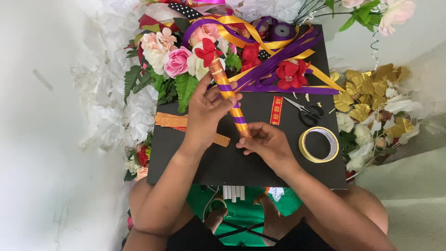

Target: The person wraps purple and orange ribbons around a cardboard tube by hand. They use scissors to cut tape and pieces of ribbon, and attach a red artificial flower to the end of the tube.

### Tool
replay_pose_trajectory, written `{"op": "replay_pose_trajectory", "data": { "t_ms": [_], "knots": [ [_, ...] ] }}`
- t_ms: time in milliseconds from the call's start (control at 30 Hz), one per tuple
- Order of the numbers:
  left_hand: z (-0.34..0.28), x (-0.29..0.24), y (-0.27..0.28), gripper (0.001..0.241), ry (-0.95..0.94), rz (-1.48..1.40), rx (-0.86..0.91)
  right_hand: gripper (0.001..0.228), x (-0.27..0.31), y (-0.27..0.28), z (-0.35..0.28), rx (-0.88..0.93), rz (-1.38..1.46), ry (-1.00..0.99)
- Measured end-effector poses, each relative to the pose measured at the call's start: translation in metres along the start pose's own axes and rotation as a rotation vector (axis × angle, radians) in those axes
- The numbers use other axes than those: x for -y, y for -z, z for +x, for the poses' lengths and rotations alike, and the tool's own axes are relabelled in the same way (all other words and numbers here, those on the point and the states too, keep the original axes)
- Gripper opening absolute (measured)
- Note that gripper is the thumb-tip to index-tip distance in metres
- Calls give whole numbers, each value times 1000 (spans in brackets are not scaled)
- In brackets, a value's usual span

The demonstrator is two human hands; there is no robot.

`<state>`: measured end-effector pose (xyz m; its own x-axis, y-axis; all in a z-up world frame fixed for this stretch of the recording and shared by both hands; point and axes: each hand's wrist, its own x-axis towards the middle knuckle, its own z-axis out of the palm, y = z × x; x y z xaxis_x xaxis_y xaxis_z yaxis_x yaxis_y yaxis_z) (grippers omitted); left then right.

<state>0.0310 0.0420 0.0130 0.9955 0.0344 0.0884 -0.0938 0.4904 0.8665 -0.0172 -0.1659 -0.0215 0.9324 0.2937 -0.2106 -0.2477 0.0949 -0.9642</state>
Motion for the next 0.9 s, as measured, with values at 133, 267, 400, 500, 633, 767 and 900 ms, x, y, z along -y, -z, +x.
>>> {"op": "replay_pose_trajectory", "data": {
  "t_ms": [133, 267, 400, 500, 633, 767, 900],
  "knots": [
    [1, -2, 1, 88, -1, 64, 18, 61, 1, 2, 3, 23, 115, -48],
    [8, 18, 17, 87, -24, 85, 11, 68, 11, 5, 1, 67, 101, -51],
    [3, 12, 10, 89, -25, 96, -46, 64, 22, 3, -4, 6, -26, -23],
    [-3, 4, -1, 89, -45, 131, -69, 76, 17, 10, 3, -3, -100, -5],
    [0, 12, 2, 89, -69, 133, -78, 52, 14, 10, 5, -11, -202, 10],
    [1, 10, 2, 99, -66, 136, -62, 51, 18, 11, 3, -12, -198, 25],
    [-1, 6, -4, 103, -101, 154, -73, 66, 27, 9, -1, -24, -175, 42]
  ]
}}
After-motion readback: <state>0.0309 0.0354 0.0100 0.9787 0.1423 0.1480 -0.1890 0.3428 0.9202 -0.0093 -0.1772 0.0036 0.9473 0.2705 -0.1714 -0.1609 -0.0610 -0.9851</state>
